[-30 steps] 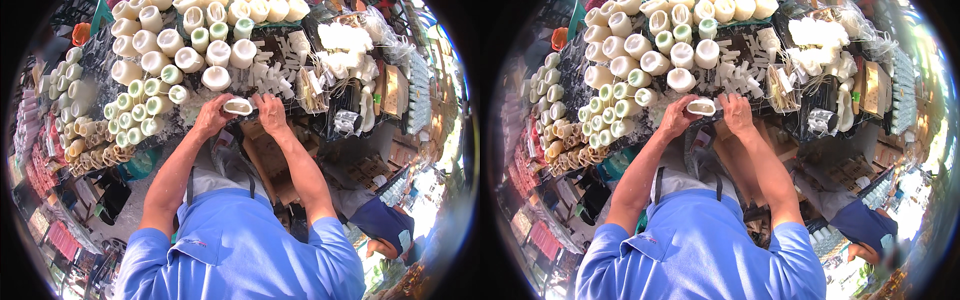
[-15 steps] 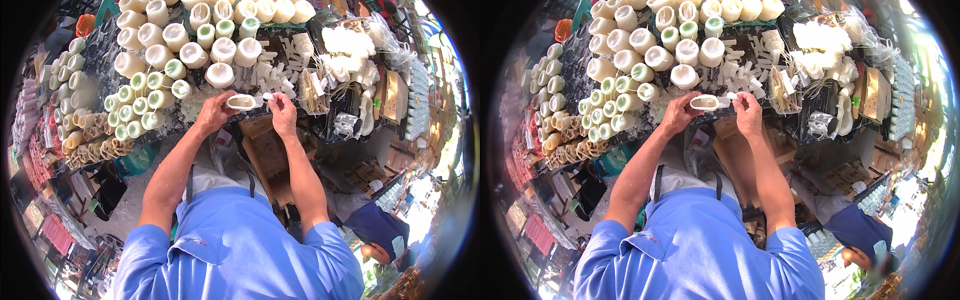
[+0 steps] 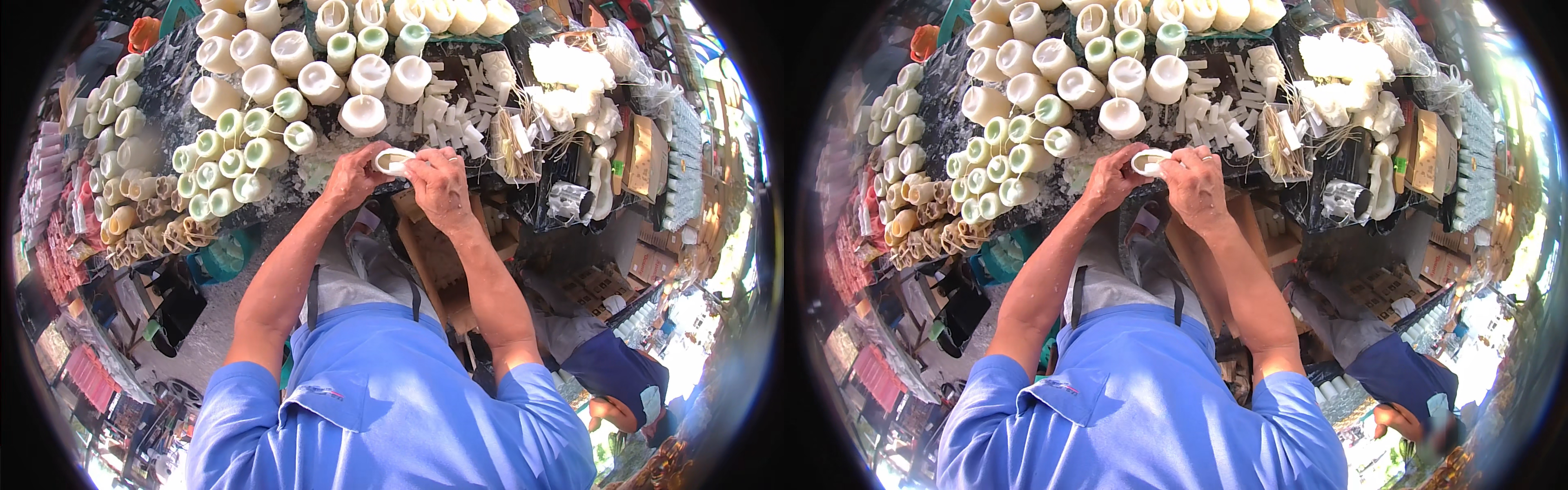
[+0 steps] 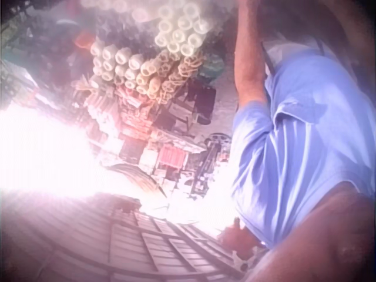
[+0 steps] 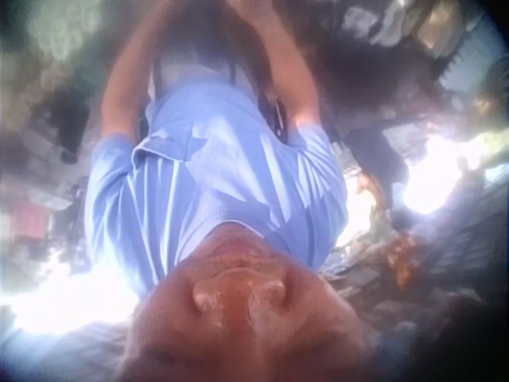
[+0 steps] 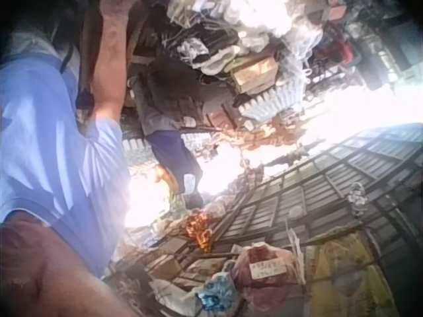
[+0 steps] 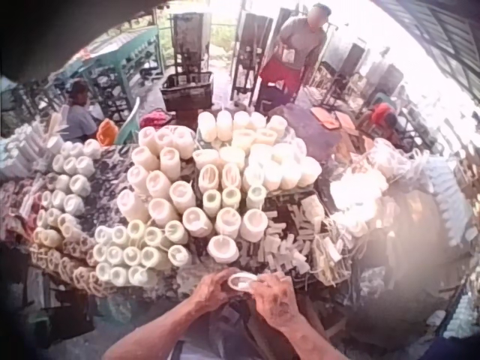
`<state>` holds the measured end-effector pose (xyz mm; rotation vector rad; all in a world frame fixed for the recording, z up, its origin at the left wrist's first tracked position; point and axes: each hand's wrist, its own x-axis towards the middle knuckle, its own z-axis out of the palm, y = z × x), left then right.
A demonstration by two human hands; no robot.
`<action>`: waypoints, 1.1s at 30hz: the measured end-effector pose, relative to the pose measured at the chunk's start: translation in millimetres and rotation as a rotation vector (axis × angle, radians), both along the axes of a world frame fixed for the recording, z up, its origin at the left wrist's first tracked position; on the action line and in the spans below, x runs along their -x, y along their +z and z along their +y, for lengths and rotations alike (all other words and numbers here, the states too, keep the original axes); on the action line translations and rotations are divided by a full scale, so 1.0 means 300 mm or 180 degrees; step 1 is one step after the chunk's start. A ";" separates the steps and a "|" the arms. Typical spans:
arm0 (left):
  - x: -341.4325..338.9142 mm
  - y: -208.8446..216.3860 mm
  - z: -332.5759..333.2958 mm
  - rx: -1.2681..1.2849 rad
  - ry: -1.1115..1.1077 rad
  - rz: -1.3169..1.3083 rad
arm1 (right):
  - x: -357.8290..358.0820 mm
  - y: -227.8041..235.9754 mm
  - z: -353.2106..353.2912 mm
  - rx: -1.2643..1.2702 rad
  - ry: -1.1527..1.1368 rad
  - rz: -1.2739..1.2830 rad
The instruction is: The person repeatedly picks up small white cylindrical candle bodies, inserts wicks into their centers, and places the finished candles onto a tray. The person handles the candles one at a time and arranges them in rows.
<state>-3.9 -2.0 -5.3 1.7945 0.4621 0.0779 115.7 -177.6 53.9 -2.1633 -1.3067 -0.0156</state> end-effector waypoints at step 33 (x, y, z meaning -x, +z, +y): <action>-0.014 0.030 0.025 0.0432 -0.0182 -0.0035 | 0.052 -0.100 -0.039 0.0003 -0.0110 0.0431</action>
